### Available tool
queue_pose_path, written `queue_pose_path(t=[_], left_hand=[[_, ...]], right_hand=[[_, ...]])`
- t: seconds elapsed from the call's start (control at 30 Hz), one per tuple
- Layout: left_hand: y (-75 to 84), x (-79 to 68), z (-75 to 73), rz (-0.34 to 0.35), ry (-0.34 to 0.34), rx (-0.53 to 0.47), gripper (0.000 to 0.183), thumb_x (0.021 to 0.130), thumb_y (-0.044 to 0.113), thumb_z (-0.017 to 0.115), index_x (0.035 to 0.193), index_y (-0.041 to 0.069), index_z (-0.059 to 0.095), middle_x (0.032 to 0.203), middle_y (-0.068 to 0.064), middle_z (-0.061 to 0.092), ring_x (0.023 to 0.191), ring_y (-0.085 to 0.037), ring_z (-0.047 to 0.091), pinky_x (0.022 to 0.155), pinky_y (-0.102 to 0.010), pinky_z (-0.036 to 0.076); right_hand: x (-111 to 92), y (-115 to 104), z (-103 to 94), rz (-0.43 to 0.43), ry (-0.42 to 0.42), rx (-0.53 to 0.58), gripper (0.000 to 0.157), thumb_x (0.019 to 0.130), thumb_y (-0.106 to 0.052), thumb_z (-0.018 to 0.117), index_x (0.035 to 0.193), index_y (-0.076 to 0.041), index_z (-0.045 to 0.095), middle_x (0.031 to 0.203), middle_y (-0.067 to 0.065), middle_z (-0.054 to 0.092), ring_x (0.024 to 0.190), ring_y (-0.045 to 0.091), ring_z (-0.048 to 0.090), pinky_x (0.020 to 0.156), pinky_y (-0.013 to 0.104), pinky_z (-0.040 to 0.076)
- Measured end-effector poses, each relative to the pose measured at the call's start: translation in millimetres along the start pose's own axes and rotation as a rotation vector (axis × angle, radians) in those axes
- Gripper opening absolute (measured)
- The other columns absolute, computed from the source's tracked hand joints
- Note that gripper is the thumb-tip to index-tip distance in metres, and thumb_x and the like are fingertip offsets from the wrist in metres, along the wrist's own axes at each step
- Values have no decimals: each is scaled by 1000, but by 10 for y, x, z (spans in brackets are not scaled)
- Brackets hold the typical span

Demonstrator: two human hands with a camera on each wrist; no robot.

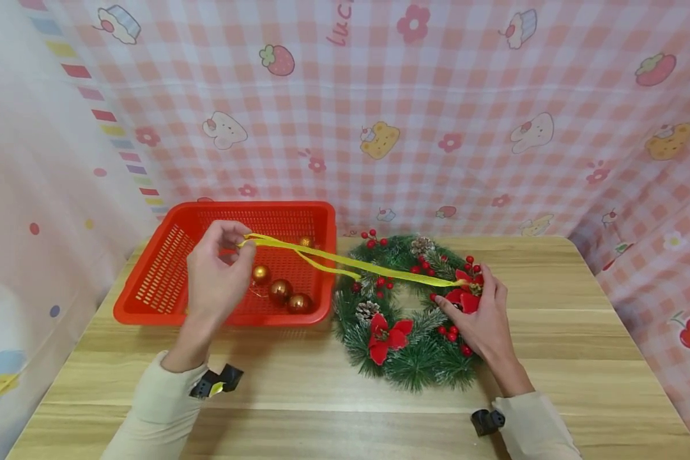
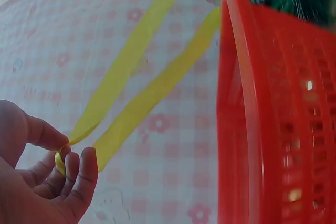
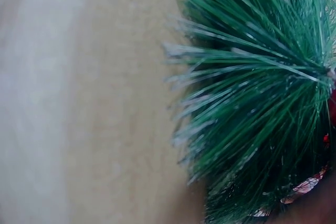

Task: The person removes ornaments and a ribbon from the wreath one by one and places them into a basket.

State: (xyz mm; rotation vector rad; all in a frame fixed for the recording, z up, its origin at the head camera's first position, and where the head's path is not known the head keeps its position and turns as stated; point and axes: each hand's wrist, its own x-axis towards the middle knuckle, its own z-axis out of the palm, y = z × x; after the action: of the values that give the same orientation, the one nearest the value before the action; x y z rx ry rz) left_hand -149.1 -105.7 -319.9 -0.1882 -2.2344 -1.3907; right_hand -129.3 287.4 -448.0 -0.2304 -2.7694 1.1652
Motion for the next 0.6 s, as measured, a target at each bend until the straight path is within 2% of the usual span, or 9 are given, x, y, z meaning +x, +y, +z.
queue_pose_path(t=[0.2,0.37,0.6], left_hand=[[-166,79,-197,-30,42,53,14,88,0,60,102,2,62,82,-9,61,73,-16,55,62,-19,43],[-309,117,-363,-83,93,92,13,89,0,58,102,2,62,83,-7,58,74,-15,53,62,-18,42],[-413,203,-628,-163,166,118,14,91,6,56,103,3,62,86,-2,55,80,-15,51,65,-21,41]], right_hand=[[5,-2,0,9,-6,-2,106,89,-53,68,160,-18,-3,158,31,8,136,58,26,97,76,29],[9,-1,2,6,-12,-2,106,89,-52,68,160,-17,-3,158,32,9,135,58,26,96,76,29],[9,-5,-4,13,-23,-6,106,89,-54,67,160,-17,-3,158,32,8,134,59,27,96,77,29]])
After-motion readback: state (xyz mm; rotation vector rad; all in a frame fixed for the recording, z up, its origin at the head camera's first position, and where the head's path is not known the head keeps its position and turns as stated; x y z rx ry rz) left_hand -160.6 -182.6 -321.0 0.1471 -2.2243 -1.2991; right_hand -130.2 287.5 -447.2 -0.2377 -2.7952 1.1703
